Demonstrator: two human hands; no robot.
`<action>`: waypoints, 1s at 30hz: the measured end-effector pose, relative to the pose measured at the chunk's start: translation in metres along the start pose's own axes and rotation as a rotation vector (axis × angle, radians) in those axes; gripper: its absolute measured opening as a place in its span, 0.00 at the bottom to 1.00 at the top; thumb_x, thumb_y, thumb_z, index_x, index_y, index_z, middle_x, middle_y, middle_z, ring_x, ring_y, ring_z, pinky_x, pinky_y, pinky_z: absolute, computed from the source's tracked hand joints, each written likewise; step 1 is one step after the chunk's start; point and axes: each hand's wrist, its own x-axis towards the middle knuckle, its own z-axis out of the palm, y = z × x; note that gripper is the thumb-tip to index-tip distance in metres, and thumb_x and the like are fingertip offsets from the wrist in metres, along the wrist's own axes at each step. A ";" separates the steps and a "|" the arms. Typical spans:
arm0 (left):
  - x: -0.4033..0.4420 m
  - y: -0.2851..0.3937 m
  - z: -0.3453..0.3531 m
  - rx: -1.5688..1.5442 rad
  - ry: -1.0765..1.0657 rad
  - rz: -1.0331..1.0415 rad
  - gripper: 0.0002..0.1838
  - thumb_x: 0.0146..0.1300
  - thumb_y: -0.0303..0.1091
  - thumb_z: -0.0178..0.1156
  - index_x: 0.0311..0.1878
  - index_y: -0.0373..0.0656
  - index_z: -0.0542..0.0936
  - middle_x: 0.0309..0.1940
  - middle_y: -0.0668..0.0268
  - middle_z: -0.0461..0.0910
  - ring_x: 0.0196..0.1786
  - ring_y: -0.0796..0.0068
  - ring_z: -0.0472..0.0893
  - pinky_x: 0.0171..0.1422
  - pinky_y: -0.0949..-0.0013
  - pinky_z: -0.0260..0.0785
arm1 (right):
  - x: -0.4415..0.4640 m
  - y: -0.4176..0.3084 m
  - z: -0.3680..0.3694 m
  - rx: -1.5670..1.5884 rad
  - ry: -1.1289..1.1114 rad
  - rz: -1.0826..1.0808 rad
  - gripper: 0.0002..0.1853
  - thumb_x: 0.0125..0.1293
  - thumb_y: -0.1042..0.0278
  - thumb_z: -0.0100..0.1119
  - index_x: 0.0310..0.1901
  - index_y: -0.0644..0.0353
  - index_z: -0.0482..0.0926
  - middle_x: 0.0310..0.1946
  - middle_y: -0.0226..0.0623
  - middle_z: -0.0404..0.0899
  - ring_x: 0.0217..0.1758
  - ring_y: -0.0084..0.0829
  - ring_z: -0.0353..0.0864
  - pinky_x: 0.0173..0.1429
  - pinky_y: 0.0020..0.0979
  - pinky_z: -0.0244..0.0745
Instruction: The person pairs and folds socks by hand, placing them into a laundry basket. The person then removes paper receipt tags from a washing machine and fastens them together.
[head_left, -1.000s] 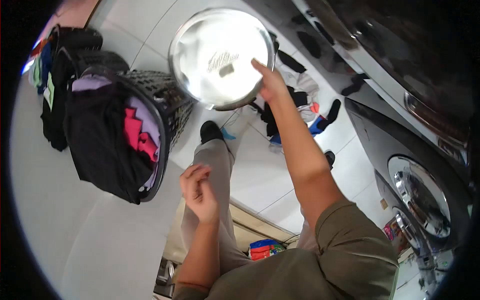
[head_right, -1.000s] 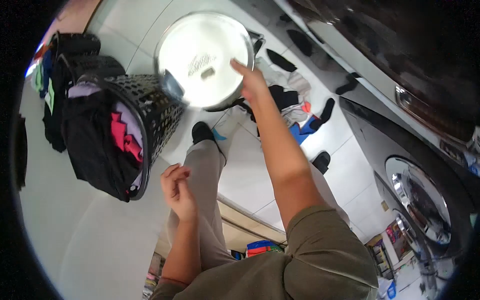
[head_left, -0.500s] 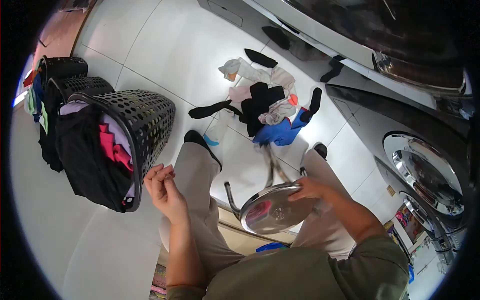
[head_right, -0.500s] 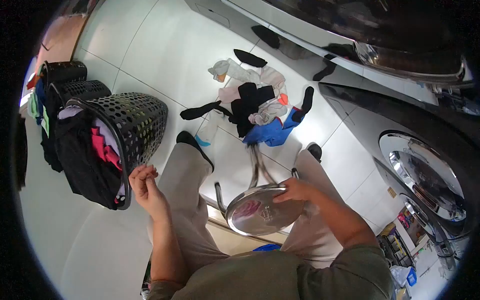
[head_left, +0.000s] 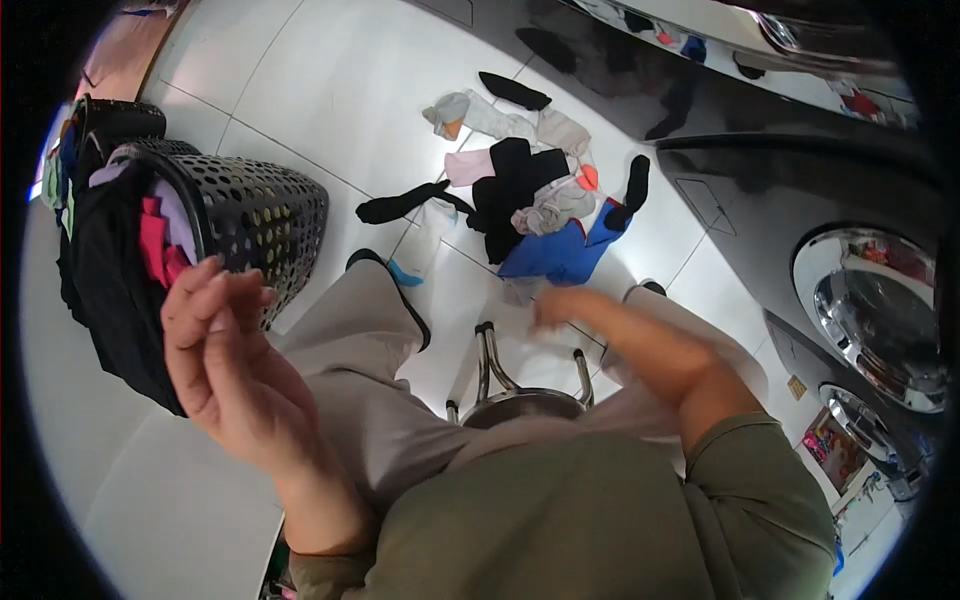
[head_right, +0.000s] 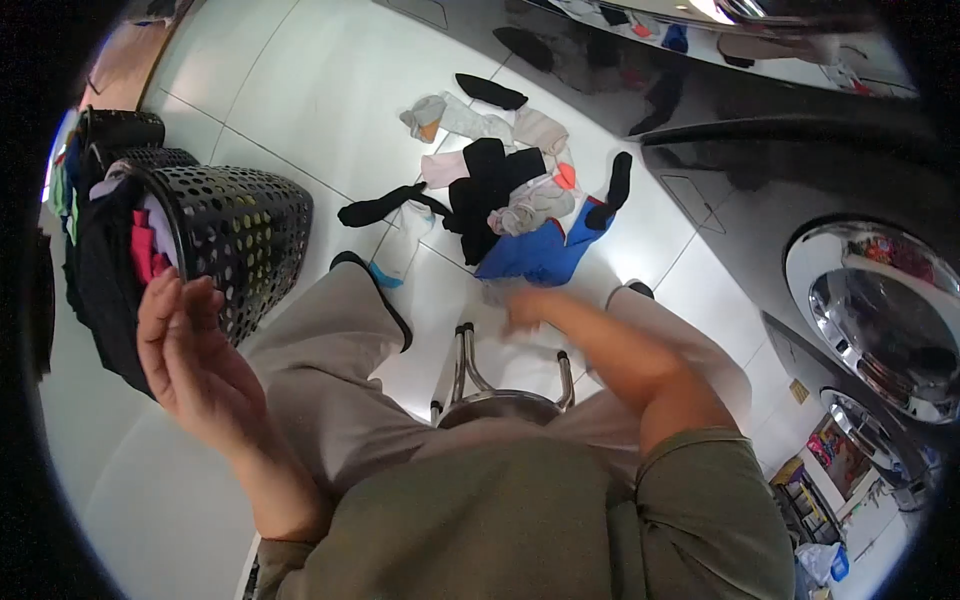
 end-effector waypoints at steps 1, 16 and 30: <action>-0.004 0.005 -0.002 -0.022 -0.010 0.038 0.12 0.68 0.21 0.45 0.47 0.31 0.78 0.53 0.51 0.73 0.45 0.66 0.81 0.49 0.67 0.75 | 0.012 0.023 -0.028 -0.127 0.408 0.294 0.23 0.57 0.45 0.64 0.39 0.59 0.86 0.36 0.41 0.86 0.35 0.41 0.84 0.40 0.42 0.78; -0.048 0.024 0.004 0.320 -0.491 -0.066 0.12 0.61 0.27 0.59 0.48 0.35 0.80 0.43 0.55 0.78 0.43 0.69 0.80 0.48 0.70 0.72 | -0.097 0.012 -0.062 0.104 1.160 -0.192 0.20 0.41 0.58 0.79 0.33 0.59 0.82 0.27 0.35 0.81 0.32 0.29 0.79 0.38 0.31 0.73; -0.075 0.016 0.050 -0.177 -0.378 -0.158 0.12 0.61 0.25 0.59 0.48 0.42 0.81 0.41 0.63 0.83 0.38 0.73 0.83 0.37 0.72 0.76 | -0.391 -0.153 0.022 0.310 1.699 -0.885 0.17 0.49 0.79 0.59 0.44 0.62 0.83 0.39 0.31 0.74 0.42 0.24 0.74 0.48 0.24 0.70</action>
